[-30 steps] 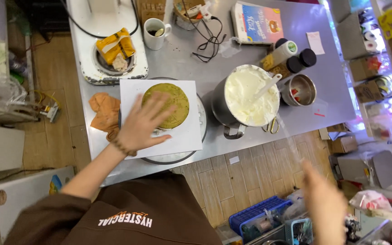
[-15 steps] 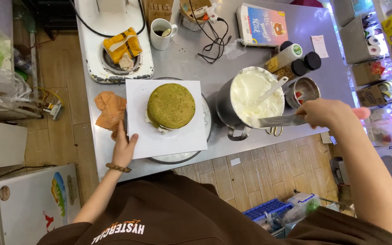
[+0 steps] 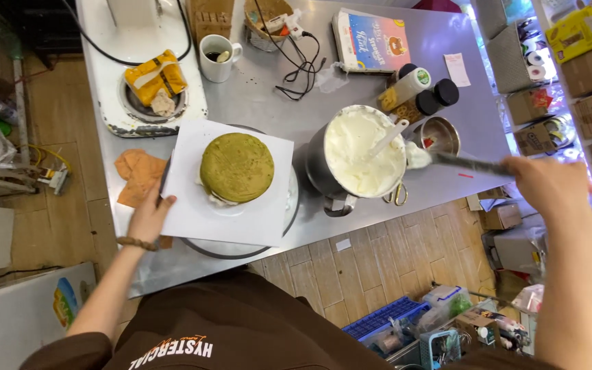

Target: Assembling a layer cake by stacking cake rounds and spreading frosting between them using a spatula.

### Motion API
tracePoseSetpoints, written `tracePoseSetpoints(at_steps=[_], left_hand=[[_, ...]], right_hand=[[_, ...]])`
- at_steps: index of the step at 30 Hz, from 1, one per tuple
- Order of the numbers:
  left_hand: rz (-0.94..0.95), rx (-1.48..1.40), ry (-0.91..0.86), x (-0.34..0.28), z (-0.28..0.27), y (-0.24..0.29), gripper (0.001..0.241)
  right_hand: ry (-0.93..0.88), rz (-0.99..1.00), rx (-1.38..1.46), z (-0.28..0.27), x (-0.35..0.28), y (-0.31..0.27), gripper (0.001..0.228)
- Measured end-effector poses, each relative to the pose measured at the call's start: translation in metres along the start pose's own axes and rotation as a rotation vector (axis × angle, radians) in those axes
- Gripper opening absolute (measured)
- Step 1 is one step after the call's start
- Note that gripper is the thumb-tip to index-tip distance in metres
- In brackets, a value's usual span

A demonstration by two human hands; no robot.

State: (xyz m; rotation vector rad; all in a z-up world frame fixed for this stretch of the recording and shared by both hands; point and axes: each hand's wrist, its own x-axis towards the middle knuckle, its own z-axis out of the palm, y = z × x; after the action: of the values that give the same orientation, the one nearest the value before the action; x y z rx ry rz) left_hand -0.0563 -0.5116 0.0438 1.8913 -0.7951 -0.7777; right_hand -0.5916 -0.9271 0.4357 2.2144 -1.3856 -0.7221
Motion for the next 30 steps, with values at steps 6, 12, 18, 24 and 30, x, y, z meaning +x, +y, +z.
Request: tracePoseSetpoints(at_steps=[6,12,18,24,30], left_hand=[[-0.112,0.180,-0.052,0.036,-0.020,0.014,0.058],[-0.118,0.134,-0.057,0.043,-0.022,0.016,0.052],[-0.072,-0.009,-0.033,0.035,-0.009,-0.026,0.054],[-0.159,-0.036,-0.002,0.017,-0.007,-0.004,0.055],[-0.094,-0.027,0.013,0.011,0.003,-0.016,0.047]], right_hand=[[0.635,-0.262,-0.354,0.015,0.104,-0.016,0.021],[0.694,-0.399,-0.446,-0.016,0.137,-0.052,0.017],[0.484,-0.517,-0.481,-0.011,0.125,-0.052,0.017],[0.296,-0.508,-0.359,0.002,0.085,-0.029,0.027],[0.210,-0.391,-0.012,0.039,0.006,-0.002,0.028]])
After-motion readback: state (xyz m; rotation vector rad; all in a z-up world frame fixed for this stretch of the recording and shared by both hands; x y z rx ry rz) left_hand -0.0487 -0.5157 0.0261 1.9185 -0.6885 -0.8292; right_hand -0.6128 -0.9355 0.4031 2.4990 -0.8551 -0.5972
